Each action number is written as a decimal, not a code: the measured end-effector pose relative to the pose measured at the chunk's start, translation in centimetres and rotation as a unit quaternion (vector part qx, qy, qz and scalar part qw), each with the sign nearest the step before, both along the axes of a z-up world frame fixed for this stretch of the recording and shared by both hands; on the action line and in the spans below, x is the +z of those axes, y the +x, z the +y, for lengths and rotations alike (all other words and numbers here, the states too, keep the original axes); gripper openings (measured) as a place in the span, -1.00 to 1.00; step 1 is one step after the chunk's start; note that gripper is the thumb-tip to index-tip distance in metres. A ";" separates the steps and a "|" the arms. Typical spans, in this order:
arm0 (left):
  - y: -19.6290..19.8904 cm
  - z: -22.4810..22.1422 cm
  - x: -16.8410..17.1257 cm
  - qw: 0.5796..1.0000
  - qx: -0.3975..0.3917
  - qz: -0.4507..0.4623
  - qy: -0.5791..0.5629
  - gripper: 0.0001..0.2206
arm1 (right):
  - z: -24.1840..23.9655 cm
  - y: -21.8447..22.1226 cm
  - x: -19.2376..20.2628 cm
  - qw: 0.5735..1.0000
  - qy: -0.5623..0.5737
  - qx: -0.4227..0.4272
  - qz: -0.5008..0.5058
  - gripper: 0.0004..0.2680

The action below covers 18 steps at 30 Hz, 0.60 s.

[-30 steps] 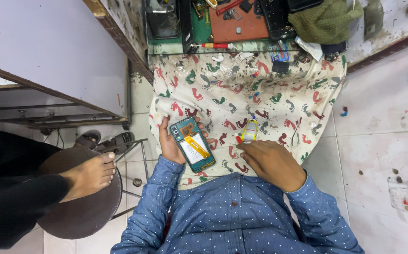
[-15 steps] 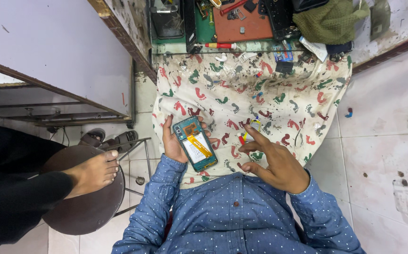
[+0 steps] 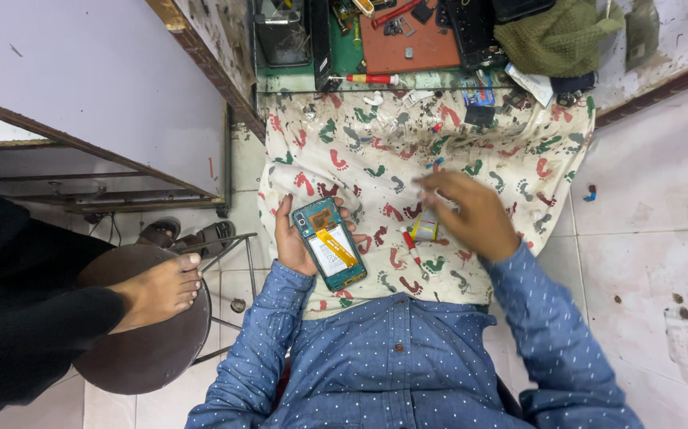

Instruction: The person uses a screwdriver to adjust internal components of a disassembled smartphone, then applies adhesive along the frame edges and reattaches the back cover. The person presses the edges to secure the assembly and inspects the device.

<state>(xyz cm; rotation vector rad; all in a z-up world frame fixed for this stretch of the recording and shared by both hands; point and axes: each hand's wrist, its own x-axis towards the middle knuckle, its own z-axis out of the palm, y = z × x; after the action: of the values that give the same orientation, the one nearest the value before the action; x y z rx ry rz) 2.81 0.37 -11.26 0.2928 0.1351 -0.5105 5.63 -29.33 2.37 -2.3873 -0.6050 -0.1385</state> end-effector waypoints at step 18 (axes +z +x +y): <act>0.0 0.5 -1.6 1.000 -0.021 0.013 0.014 -0.05 | -3.2 36.9 -7.5 0.991 -0.096 -0.090 -0.007 -0.85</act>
<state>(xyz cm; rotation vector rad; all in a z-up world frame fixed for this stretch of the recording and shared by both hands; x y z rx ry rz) 2.77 0.84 -12.83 0.3169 0.1608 -0.5535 42.56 -32.58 -5.14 -2.6280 -0.4240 -0.1820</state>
